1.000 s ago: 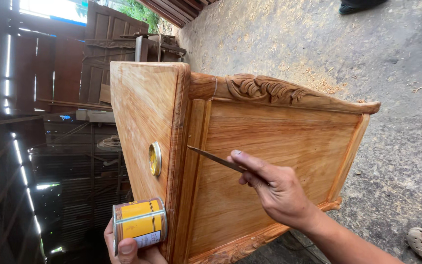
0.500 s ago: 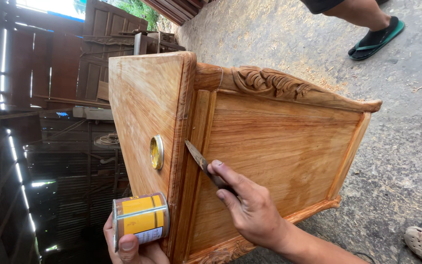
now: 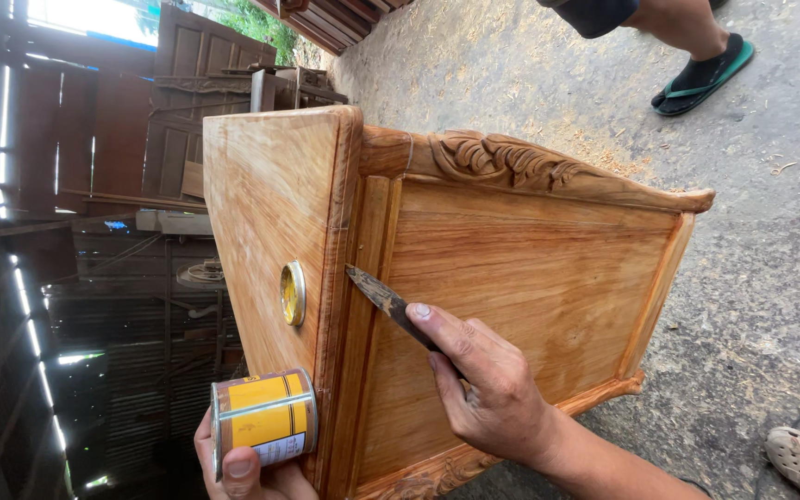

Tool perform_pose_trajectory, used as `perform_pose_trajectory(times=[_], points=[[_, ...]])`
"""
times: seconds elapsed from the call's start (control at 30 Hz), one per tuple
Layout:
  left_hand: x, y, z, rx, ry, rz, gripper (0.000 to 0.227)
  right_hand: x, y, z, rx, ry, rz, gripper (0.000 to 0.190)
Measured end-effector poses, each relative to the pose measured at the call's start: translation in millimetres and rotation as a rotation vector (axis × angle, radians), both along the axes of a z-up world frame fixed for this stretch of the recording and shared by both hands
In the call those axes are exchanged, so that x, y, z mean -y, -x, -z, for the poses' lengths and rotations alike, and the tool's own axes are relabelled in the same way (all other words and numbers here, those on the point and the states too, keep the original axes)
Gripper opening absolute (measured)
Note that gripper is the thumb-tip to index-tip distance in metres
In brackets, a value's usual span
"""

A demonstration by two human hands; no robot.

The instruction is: The person uses a small metal tool to scoop a brown finish from a can and applies it to the carved edges and corners of a wooden cabinet. They repeatedly dip the tool into the can and spread the finish along the wood grain.

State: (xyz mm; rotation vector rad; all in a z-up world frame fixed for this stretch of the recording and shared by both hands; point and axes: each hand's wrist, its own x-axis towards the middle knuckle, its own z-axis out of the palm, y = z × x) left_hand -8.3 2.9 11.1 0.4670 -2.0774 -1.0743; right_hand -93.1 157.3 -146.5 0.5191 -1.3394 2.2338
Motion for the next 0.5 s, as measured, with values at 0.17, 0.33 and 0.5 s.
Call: perform_pose_trajectory(times=[0.17, 0.33, 0.5], points=[[6.2, -0.6, -4.1, 0.034, -0.020, 0.014, 0.113, 0.1, 7.7, 1.4, -0.013, 0.049, 0.014, 0.055], [5.6, -3.3, -4.6, 0.009, -0.045, 0.004, 0.112, -1.0, 8.2, 3.4, 0.008, 0.071, 0.014, 0.051], [0.2, -1.3, -3.3, 0.007, -0.028, -0.058, 0.113, -1.8, 7.2, 2.7, 0.038, 0.074, 0.019, 0.050]])
